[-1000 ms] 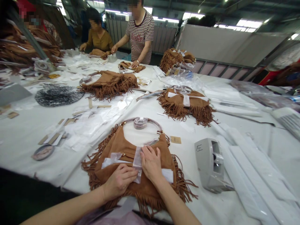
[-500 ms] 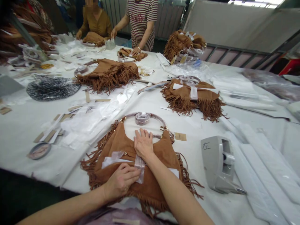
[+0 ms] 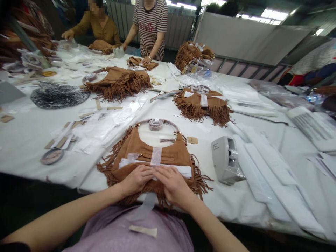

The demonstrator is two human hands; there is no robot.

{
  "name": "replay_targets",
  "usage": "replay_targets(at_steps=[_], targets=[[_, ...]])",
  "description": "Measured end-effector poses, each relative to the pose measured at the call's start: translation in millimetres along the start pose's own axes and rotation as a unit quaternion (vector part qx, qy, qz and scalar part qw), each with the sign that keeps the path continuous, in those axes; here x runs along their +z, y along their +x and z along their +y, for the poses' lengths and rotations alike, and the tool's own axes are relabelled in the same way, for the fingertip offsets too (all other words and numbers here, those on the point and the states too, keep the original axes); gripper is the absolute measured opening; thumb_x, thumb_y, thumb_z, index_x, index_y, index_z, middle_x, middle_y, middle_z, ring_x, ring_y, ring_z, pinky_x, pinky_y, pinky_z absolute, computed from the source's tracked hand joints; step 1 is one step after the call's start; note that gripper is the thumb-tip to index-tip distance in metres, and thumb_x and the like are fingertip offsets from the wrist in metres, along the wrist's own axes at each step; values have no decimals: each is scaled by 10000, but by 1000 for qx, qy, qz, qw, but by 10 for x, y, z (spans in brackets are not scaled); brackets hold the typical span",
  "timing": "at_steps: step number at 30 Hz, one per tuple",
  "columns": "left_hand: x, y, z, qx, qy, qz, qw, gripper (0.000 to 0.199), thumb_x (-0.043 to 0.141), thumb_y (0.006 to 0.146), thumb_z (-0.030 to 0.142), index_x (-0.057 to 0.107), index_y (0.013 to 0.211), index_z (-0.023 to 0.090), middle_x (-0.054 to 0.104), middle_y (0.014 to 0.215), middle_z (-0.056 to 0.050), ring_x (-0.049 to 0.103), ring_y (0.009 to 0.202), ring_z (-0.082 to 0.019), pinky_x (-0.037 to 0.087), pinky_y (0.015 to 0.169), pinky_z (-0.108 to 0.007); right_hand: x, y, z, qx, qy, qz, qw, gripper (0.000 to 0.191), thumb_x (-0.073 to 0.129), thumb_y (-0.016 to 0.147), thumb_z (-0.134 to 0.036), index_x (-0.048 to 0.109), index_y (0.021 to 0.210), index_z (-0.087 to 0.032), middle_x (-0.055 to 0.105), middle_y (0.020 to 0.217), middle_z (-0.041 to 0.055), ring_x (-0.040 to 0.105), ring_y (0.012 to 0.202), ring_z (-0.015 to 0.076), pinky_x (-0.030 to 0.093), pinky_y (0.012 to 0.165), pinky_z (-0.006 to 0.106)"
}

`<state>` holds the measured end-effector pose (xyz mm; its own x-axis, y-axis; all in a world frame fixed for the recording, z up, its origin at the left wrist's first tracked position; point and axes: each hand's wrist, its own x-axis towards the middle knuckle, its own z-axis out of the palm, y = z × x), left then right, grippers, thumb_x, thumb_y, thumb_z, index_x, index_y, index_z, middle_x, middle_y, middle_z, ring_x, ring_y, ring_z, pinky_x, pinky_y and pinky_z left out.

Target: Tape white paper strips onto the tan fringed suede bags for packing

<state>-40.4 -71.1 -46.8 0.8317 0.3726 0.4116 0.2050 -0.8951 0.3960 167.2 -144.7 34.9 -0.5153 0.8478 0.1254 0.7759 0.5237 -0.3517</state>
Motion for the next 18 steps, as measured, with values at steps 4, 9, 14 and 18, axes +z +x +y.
replay_targets(at_steps=[4, 9, 14, 18], targets=[[27, -22, -9, 6, 2, 8, 1000, 319, 443, 917, 153, 567, 1211, 156, 628, 1208, -99, 537, 1112, -194, 444, 918, -390, 233, -475, -404, -13, -34, -28, 999, 478, 468, 845, -139, 491, 1306, -263, 499, 1371, 72, 413, 1270, 232, 361, 998, 434], [9, -46, 35, 19, 20, 5, 1000, 347, 457, 872, 117, 559, 1203, 130, 618, 1211, -106, 520, 1121, -194, 446, 941, -382, 605, -298, -480, -24, 28, 109, 993, 201, 450, 920, -187, 636, 966, -247, 695, 1007, 23, 591, 928, 178, 438, 762, 327], [-138, -40, 159, 7, 22, -37, 999, 438, 495, 756, 130, 548, 1191, 108, 571, 1239, -116, 468, 1152, -219, 402, 1012, -380, 460, -199, -532, 44, 113, 150, 981, 177, 449, 923, -214, 625, 943, -211, 702, 849, 28, 622, 763, 142, 447, 682, 288], [-297, -36, 238, -15, 36, -86, 996, 476, 552, 709, 199, 544, 1181, 141, 577, 1169, -96, 474, 1090, -238, 324, 1057, -431, 322, -182, -547, 75, 140, 139, 978, 182, 471, 918, -249, 651, 940, -223, 710, 812, 23, 648, 738, 148, 466, 692, 290]])
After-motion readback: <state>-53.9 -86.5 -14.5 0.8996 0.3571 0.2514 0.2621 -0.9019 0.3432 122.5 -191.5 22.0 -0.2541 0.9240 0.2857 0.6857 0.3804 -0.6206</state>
